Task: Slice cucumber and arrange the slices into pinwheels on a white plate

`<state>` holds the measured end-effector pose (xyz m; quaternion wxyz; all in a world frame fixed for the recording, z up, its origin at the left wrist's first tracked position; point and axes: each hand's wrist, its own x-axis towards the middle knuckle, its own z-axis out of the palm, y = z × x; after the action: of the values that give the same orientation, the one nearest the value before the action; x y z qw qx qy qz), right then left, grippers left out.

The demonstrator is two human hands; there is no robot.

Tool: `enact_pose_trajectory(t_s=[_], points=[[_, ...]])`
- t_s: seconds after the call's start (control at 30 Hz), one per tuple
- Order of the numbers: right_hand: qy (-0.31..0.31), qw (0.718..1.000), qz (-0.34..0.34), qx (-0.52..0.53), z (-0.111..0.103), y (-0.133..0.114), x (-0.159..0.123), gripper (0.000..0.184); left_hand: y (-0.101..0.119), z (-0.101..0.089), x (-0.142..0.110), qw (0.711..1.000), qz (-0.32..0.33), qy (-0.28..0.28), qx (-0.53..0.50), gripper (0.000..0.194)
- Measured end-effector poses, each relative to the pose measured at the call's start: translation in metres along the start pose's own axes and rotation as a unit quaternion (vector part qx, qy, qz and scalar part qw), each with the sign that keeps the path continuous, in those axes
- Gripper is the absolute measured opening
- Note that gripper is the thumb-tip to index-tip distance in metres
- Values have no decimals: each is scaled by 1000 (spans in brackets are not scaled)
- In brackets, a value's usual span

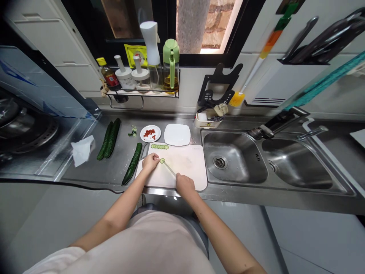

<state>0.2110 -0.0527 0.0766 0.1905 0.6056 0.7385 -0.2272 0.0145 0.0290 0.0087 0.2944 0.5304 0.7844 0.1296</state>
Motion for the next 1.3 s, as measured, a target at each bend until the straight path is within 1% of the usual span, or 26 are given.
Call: enact_pose_trajectory(t_s=[0.13,0.73,0.83,1.07,1.3], points=[[3,1000,-5,-5,-3,-2,2,29,0,-1,0,1000,1,-3,-5,16],[-20,1000,-9,-5,-14,-6,3,30,0,-1,1,1000,1,-4,2,16],[-21,1000,-13,-13,-13,-4,1,32,0,-1,2,1000,0,-6,2,17],[-4,1000,-14,-15,-5,1,-1,28,-1,0,2,1000,4,-3,1,16],[-18,1000,-13,-13,-13,-5,2,28,-2,1,4,1000,-3,-11,1,18]])
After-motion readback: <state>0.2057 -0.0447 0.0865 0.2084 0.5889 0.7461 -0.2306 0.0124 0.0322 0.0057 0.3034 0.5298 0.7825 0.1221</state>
